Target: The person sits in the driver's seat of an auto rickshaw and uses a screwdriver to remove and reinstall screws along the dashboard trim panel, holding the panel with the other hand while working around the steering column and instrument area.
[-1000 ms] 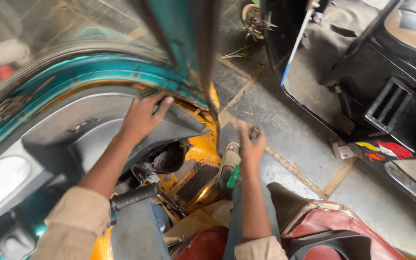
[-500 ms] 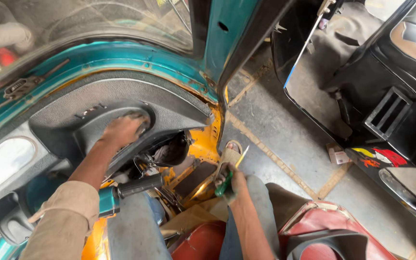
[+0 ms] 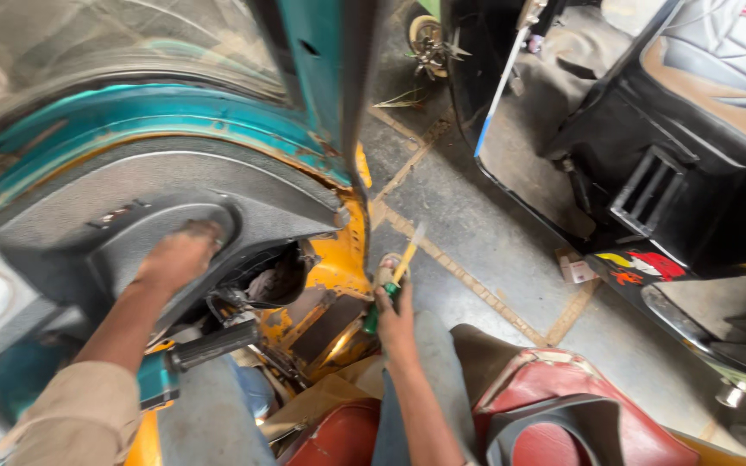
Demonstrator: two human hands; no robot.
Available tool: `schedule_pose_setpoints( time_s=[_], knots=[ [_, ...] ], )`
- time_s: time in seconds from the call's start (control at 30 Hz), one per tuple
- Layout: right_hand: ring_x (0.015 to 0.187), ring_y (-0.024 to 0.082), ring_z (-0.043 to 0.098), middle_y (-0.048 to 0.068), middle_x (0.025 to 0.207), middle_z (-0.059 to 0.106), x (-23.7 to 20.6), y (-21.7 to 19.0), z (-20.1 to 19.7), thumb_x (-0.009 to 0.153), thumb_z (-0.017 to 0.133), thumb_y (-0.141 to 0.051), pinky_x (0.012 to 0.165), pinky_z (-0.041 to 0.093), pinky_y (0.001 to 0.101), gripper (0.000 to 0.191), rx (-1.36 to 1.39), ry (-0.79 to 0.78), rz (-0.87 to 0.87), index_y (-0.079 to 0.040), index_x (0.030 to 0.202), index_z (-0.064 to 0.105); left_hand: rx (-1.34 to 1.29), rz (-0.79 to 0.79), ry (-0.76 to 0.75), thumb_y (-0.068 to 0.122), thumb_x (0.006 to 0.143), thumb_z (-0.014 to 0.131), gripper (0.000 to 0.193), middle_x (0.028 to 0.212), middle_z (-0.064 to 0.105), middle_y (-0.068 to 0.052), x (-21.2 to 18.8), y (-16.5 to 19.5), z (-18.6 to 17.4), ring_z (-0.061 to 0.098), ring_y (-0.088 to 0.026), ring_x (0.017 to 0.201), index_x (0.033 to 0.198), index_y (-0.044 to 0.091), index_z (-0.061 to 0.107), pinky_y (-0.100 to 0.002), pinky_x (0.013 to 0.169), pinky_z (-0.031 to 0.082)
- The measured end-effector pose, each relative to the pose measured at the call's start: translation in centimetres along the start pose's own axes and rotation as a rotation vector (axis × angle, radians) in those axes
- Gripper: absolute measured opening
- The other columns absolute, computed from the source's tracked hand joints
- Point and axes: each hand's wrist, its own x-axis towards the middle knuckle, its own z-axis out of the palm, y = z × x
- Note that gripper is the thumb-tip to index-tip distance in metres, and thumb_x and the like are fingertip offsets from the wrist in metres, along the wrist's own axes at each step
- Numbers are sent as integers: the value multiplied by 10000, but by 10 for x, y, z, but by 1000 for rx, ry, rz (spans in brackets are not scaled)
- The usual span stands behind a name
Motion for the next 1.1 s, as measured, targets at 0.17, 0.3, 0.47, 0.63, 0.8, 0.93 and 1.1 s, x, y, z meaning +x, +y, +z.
schedule_pose_setpoints(
  time_s=[0.17, 0.3, 0.47, 0.63, 0.8, 0.93, 1.1],
  knots=[
    [924, 288, 686, 196, 1119, 713, -8, -6, -12, 1032, 648, -153, 820, 559, 384, 493, -480, 1, -656, -57, 1490, 492, -575, -257, 146, 246, 932, 703, 243, 1068, 767, -94, 4, 60, -22, 759, -257, 878, 1134, 117, 666, -412, 850, 608],
    [998, 337, 738, 228, 1142, 709, -31, -31, -15, 986, 662, -145, 860, 563, 410, 439, -579, -41, -753, -53, 1403, 558, -1036, -189, 135, 213, 940, 682, 227, 1102, 762, -49, 8, 134, -31, 751, -233, 904, 1155, 153, 721, -407, 774, 621],
    [963, 418, 699, 204, 1063, 721, -53, -69, -29, 948, 700, -135, 784, 551, 457, 364, -733, -124, -813, -69, 1295, 608, -1980, -276, 158, 173, 1000, 624, 195, 1130, 746, -129, 24, 200, -19, 740, -240, 1041, 1151, 53, 658, -427, 944, 603],
    [826, 406, 703, 150, 975, 747, -58, -86, -43, 896, 757, -225, 657, 529, 477, 330, -862, -107, -744, -100, 1180, 644, -2355, -446, 169, 199, 998, 639, 220, 1167, 728, -134, 26, 220, 1, 721, -260, 1107, 1158, 47, 647, -448, 1007, 590],
    [817, 408, 689, 155, 977, 735, -59, -85, -52, 909, 733, -240, 651, 522, 478, 294, -854, -81, -746, -111, 1162, 655, -2452, -472, 151, 198, 983, 652, 209, 1146, 718, -90, 23, 230, 17, 708, -225, 1049, 1153, 77, 670, -442, 960, 589],
    [805, 420, 674, 156, 947, 731, -55, -86, -58, 906, 728, -255, 642, 494, 506, 274, -871, -51, -725, -105, 1123, 652, -2171, -545, 243, 163, 1000, 582, 160, 1062, 747, -74, 23, 235, 19, 746, -215, 959, 1112, 71, 651, -391, 866, 602],
    [817, 428, 673, 168, 921, 726, -48, -87, -61, 900, 729, -267, 656, 493, 511, 276, -851, -20, -673, -100, 1106, 652, -1046, -152, 443, 105, 1079, 478, 274, 892, 703, -191, 14, 252, -2, 726, -319, 784, 1299, 14, 615, -426, 760, 572]
  ],
)
